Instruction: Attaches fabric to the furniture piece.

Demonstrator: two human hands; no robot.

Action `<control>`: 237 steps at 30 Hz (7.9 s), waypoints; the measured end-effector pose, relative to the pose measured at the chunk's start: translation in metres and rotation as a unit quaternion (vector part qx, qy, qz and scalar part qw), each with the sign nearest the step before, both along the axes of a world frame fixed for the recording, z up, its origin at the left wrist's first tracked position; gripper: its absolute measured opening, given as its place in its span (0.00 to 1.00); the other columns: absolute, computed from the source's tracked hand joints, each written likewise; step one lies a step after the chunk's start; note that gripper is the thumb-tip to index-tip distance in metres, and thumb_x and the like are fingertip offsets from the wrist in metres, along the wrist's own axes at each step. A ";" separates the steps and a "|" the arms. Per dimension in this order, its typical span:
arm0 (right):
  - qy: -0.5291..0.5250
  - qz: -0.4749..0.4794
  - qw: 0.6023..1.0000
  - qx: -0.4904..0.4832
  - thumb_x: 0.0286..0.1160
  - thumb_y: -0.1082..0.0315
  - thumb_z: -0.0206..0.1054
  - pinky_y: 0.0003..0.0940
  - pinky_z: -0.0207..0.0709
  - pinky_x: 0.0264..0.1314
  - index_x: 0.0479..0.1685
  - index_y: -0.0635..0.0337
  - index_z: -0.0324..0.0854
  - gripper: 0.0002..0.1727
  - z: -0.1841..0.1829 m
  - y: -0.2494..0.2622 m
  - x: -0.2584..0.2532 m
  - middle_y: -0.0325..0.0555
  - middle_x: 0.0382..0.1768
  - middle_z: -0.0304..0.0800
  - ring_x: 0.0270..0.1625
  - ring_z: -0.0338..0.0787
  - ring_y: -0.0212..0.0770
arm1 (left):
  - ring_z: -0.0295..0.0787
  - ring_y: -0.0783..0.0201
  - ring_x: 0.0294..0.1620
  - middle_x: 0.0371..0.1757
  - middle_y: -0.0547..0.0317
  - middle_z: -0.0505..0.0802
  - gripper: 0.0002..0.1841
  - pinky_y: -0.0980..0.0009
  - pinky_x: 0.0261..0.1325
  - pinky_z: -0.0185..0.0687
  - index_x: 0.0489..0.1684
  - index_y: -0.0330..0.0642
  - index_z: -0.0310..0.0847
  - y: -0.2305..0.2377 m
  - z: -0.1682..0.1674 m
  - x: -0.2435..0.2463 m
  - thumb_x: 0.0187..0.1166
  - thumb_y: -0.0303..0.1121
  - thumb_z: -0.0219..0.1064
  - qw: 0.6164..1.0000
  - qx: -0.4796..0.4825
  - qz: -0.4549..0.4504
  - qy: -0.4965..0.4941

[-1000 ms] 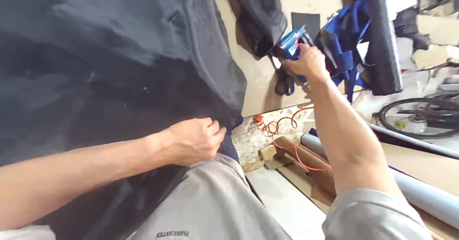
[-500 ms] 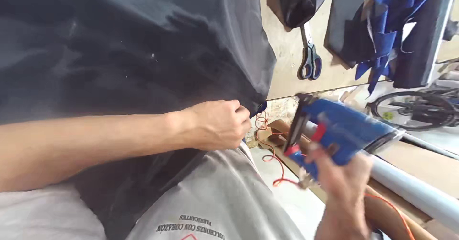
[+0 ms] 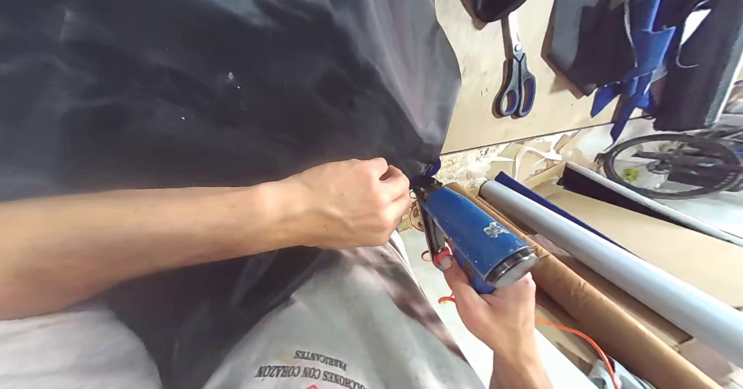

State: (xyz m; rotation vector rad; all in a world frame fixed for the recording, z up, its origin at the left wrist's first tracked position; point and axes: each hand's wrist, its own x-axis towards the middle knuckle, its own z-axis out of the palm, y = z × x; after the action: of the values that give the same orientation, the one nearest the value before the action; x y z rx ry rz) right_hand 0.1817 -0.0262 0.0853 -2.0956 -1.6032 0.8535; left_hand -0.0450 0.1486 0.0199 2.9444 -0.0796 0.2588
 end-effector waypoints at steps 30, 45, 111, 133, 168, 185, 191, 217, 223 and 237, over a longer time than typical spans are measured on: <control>0.089 -0.107 0.990 0.016 0.72 0.59 0.75 0.25 0.92 0.39 0.49 0.49 0.84 0.12 0.017 -0.043 -0.027 0.26 0.36 0.94 0.36 0.93 0.24 | 0.94 0.53 0.54 0.51 0.48 0.96 0.13 0.59 0.52 0.88 0.49 0.39 0.90 -0.060 0.020 -0.092 0.86 0.34 0.59 0.928 -0.196 0.291 -0.128; 0.108 -0.051 0.993 0.011 0.71 0.59 0.71 0.21 0.88 0.33 0.41 0.53 0.85 0.09 -0.010 -0.050 -0.040 0.28 0.30 0.93 0.31 0.91 0.21 | 0.86 0.51 0.34 0.39 0.48 0.93 0.13 0.61 0.30 0.74 0.53 0.35 0.90 -0.109 0.001 -0.031 0.88 0.30 0.59 0.888 -0.028 0.457 -0.042; -0.212 0.183 0.954 0.104 0.83 0.46 0.60 0.66 0.69 0.77 0.81 0.57 0.75 0.32 -0.059 0.155 0.106 0.69 0.76 0.76 0.79 0.75 0.68 | 0.91 0.52 0.40 0.37 0.50 0.94 0.14 0.56 0.51 0.84 0.53 0.41 0.90 -0.291 0.033 -0.074 0.83 0.41 0.68 0.703 0.024 0.710 -0.039; -0.037 0.653 0.686 0.319 0.82 0.64 0.65 0.48 0.81 0.45 0.46 0.55 0.92 0.10 -0.053 0.089 -0.129 0.50 0.43 0.93 0.46 0.92 0.52 | 0.91 0.53 0.43 0.36 0.52 0.94 0.09 0.56 0.55 0.83 0.43 0.42 0.95 -0.277 0.014 -0.144 0.83 0.31 0.66 0.721 0.024 0.679 -0.134; -0.128 0.679 0.670 0.271 0.84 0.64 0.61 0.48 0.80 0.39 0.53 0.57 0.89 0.12 -0.045 0.138 -0.048 0.52 0.48 0.90 0.48 0.90 0.55 | 0.62 0.55 0.93 0.88 0.52 0.75 0.27 0.52 0.94 0.54 0.87 0.44 0.69 -0.260 -0.036 -0.027 0.90 0.42 0.53 0.701 -0.064 0.707 -0.060; -0.084 0.497 0.772 0.387 0.78 0.66 0.67 0.41 0.85 0.47 0.60 0.56 0.91 0.15 -0.088 0.091 -0.031 0.51 0.51 0.93 0.50 0.91 0.49 | 0.64 0.56 0.92 0.87 0.56 0.78 0.24 0.53 0.93 0.56 0.82 0.44 0.76 -0.264 -0.048 -0.026 0.89 0.39 0.54 0.694 -0.003 0.718 -0.054; -0.128 0.563 0.745 0.336 0.80 0.63 0.64 0.44 0.81 0.46 0.62 0.54 0.89 0.17 -0.069 0.111 -0.035 0.51 0.53 0.92 0.53 0.89 0.52 | 0.65 0.56 0.91 0.86 0.56 0.79 0.24 0.53 0.93 0.55 0.81 0.45 0.76 -0.263 -0.050 -0.026 0.89 0.39 0.55 0.692 0.009 0.719 -0.061; -0.095 0.481 0.771 0.406 0.77 0.70 0.68 0.39 0.80 0.35 0.40 0.58 0.91 0.06 -0.083 0.104 -0.046 0.51 0.40 0.91 0.41 0.90 0.49 | 0.93 0.48 0.45 0.43 0.45 0.95 0.15 0.58 0.47 0.86 0.52 0.36 0.88 -0.223 -0.017 -0.037 0.84 0.32 0.56 0.764 0.015 0.632 -0.125; -0.103 0.485 0.775 0.391 0.76 0.71 0.68 0.40 0.81 0.34 0.39 0.58 0.90 0.05 -0.079 0.104 -0.049 0.51 0.40 0.91 0.41 0.91 0.49 | 0.87 0.47 0.28 0.42 0.43 0.86 0.21 0.57 0.21 0.79 0.73 0.41 0.79 -0.184 0.019 -0.040 0.80 0.22 0.62 0.778 -0.103 0.619 0.030; -0.112 0.529 0.807 0.237 0.81 0.74 0.61 0.44 0.84 0.38 0.50 0.61 0.90 0.11 -0.056 0.099 -0.044 0.54 0.47 0.89 0.47 0.91 0.54 | 0.87 0.49 0.32 0.55 0.43 0.83 0.39 0.56 0.26 0.82 0.91 0.57 0.64 -0.152 0.036 -0.045 0.74 0.23 0.68 0.794 -0.168 0.565 0.149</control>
State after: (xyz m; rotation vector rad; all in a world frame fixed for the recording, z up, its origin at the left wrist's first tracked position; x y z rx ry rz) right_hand 0.1379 0.0726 0.0297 -0.8569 -2.7900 0.3649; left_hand -0.0897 -0.0032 0.0555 2.2420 1.5903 -0.0604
